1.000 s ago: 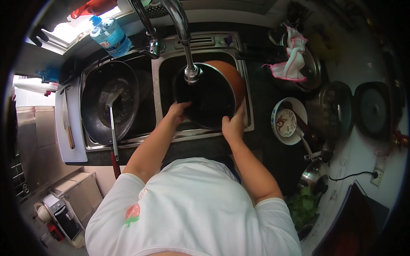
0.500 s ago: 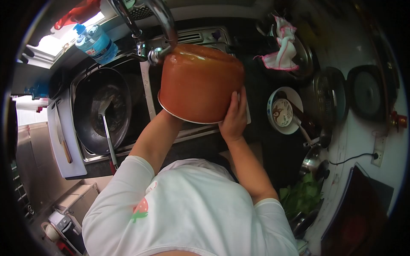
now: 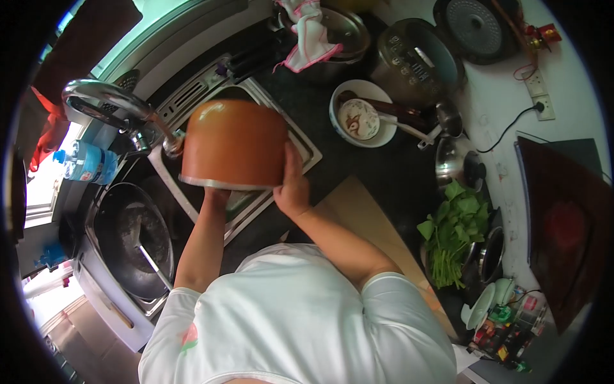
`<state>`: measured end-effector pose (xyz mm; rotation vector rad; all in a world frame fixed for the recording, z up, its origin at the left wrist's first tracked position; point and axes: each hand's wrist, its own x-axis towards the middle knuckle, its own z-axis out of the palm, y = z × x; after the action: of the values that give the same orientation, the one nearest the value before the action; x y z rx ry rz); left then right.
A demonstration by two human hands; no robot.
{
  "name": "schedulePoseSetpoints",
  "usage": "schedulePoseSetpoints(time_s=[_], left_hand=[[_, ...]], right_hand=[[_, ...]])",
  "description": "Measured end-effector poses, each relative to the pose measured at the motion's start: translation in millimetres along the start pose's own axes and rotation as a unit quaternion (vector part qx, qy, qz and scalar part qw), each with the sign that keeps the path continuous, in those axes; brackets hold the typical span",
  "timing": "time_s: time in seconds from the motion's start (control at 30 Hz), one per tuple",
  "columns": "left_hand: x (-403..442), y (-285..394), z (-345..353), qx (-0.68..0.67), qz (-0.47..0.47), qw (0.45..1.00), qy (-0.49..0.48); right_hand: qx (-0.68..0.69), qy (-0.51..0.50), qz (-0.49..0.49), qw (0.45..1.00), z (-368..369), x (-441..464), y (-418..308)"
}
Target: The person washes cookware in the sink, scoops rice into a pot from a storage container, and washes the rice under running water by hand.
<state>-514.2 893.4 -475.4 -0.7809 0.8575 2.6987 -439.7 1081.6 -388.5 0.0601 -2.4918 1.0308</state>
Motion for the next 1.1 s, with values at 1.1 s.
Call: schedulePoseSetpoints(time_s=[1.1], left_hand=[[27.0,72.0,-58.4,0.801,0.012,0.566,0.196]], right_hand=[[-0.105,0.154,-0.124,0.975,-55.0,231.6,35.5]])
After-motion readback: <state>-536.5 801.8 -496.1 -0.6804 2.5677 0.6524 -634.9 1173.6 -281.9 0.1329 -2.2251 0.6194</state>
